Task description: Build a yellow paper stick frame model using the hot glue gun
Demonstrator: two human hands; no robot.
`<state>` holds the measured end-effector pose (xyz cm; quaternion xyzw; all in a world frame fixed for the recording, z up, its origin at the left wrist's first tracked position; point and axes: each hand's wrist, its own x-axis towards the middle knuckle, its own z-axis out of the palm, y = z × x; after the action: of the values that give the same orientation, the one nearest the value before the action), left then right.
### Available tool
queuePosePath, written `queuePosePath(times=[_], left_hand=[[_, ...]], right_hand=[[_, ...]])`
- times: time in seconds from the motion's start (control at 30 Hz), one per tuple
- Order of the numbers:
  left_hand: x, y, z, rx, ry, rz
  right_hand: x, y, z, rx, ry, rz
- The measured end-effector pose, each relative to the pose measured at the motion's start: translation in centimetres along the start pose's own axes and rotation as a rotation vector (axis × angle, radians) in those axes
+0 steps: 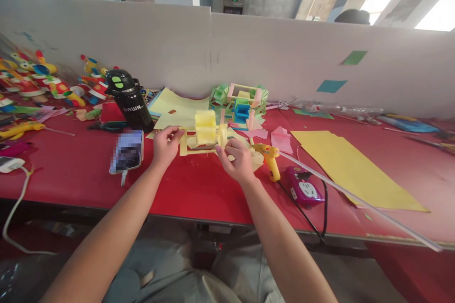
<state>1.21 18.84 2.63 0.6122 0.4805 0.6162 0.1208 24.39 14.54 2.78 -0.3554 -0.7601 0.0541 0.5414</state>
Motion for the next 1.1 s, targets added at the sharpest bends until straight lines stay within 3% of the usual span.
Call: queuePosePath(times=[0.13,0.3,0.53,0.7,0.83,0.97,1.1], left_hand=[[0.0,0.0,0.0,0.016,-0.003,0.008],[0.0,0.1,0.0,0.027,-0.001,0.032],[-0.1,0.1,0.1,0.048,-0.022,0.054],[-0.1,-0.1,0.1,0.072,-0.01,0.041],[0.0,-0.1,0.1,0.049,0.004,0.021],[0.1,-0.3,0.0,0.011,-0.004,-0.022],[0.5,-0.8,-0.2,-0.088,-0.035,-0.11]], right_hand=[[0.2,-0.6,-0.2,-0.048,0.025,0.055],[0.3,-0.6,-0.1,-0.016,-0.148,0.053],[0.2,-0.5,-0.2,-0.001,0.0,0.062],[0.2,-0.5,-0.1,-0.005,-0.095,0.048],[0.1,-0.2,0.0,-0.002,-0.072,0.061],[0.1,0.5,0.1,-0.042,0.032,0.148],[0.3,1.4,0.3,0.038,0.096,0.366]])
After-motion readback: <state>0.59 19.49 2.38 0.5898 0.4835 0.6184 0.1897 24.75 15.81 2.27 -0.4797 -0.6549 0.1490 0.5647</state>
